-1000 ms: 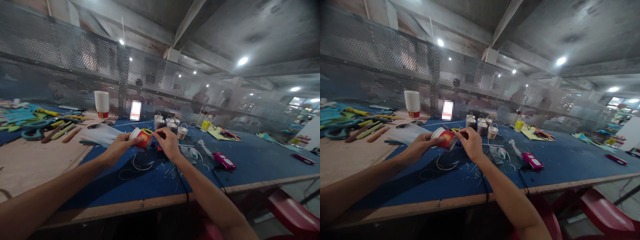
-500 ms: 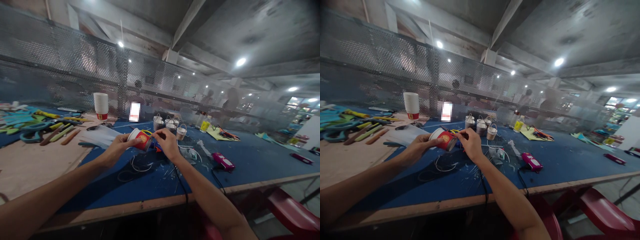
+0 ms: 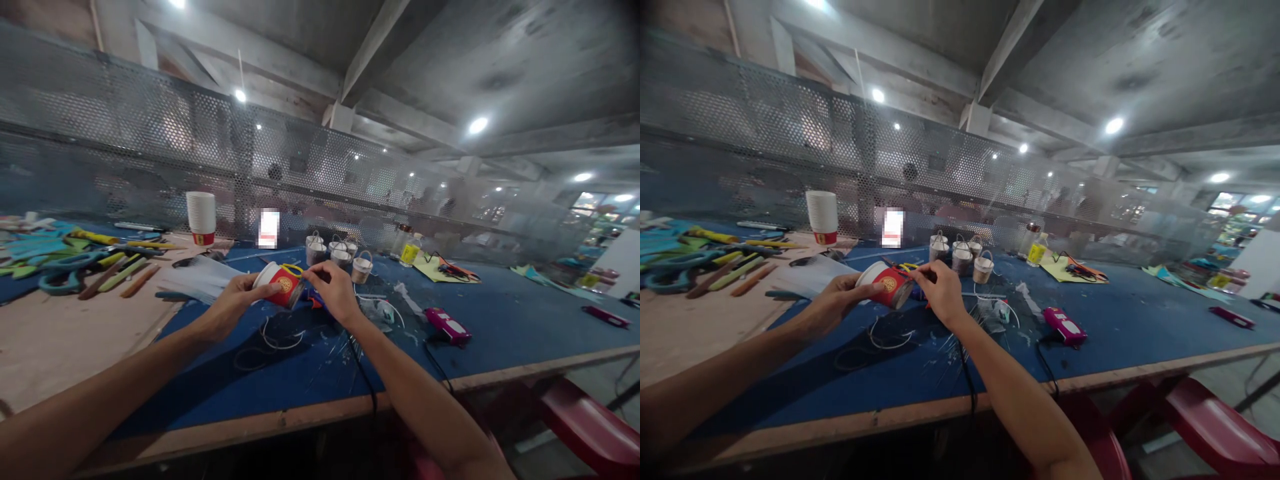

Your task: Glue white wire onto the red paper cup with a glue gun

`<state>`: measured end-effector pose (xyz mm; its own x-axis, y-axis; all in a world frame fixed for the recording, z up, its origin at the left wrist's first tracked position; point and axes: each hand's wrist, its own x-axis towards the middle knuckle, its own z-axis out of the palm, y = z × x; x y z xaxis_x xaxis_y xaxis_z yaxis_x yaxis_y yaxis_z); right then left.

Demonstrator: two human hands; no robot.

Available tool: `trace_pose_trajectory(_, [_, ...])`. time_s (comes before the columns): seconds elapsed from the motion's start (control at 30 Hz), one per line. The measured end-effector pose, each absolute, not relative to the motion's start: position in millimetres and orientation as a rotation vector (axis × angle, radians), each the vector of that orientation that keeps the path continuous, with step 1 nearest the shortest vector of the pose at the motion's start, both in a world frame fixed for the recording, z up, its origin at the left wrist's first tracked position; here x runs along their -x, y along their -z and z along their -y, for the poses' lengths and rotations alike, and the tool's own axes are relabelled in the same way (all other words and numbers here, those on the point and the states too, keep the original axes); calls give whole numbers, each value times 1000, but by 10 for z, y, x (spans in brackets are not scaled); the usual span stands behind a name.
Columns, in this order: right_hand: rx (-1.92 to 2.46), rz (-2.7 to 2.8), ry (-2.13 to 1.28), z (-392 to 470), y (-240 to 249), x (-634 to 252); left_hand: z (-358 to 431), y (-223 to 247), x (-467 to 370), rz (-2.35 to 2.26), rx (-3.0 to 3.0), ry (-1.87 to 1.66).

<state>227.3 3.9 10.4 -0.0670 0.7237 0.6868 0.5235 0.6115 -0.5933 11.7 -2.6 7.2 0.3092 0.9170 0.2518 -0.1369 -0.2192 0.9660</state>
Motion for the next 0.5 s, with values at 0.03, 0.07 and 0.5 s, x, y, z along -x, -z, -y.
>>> trace_pose_trajectory(0.03, [1027, 1728, -233, -36, -107, -2269, 20, -68, -112, -765, -1443, -1167])
trace_pose_trajectory(0.07, [1026, 1725, -242, -33, -109, -2265, 15, -62, -108, -761, -1444, -1162])
trace_pose_trajectory(0.5, [1026, 1746, -268, -32, -85, -2259, 31, -79, -121, -788, -1457, -1145])
